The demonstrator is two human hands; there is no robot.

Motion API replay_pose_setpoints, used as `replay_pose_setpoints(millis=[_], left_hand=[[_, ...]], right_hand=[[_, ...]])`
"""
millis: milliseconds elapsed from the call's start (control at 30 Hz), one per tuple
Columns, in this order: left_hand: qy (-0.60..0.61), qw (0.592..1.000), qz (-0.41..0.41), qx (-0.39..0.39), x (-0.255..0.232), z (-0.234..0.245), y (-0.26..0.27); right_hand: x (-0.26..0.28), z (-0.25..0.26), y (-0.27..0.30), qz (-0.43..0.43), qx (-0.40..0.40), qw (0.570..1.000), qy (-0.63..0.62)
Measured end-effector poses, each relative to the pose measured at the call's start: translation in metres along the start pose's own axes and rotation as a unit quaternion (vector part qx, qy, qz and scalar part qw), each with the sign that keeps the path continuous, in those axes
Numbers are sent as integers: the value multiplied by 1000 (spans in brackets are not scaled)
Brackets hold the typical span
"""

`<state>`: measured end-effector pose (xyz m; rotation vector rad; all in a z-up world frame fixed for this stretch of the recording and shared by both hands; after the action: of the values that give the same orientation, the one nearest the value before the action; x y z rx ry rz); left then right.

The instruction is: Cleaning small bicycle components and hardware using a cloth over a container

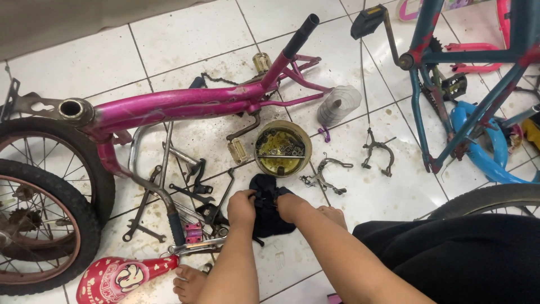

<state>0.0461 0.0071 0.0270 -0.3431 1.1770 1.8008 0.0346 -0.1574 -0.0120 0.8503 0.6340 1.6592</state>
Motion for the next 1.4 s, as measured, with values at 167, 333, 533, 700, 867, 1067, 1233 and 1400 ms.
replay_pose_setpoints(millis=[167,333,533,700,867,1067,1233,1400], left_hand=[[113,992,-33,-36,-2,8,15],[18,998,-64,-6,23,-21,-6],[-24,999,-1,-25,36,-37,-31],[46,997,44,-48,59,-45,-46],[59,996,36,-57,50,-32,-36],[98,994,7,-54,40,-19,-22],[213,974,9,-76,56,-16,-22],[268,956,35,-114,60,-5,-15]], right_hand=[[-1,-3,-1,4,2,1000,-1],[0,2,3,-8,-9,1000,-12],[6,12,11,-8,5,1000,-16],[5,10,8,-8,9,1000,3],[8,15,12,-11,7,1000,0],[7,11,10,-2,-6,1000,-7],[7,11,13,2,-9,1000,-8],[-5,-5,-6,-15,-49,998,-48]])
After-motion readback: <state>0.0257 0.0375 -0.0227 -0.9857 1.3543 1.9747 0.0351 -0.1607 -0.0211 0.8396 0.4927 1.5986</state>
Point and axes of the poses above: each hand's wrist, its own y-axis away from the middle knuckle, its own z-axis out of the back of the hand, x = y × z, the point moved 5 cm from there along -y, towards the middle knuckle, and after that the axes turned 14 degrees about y, right-handed, at the moved point
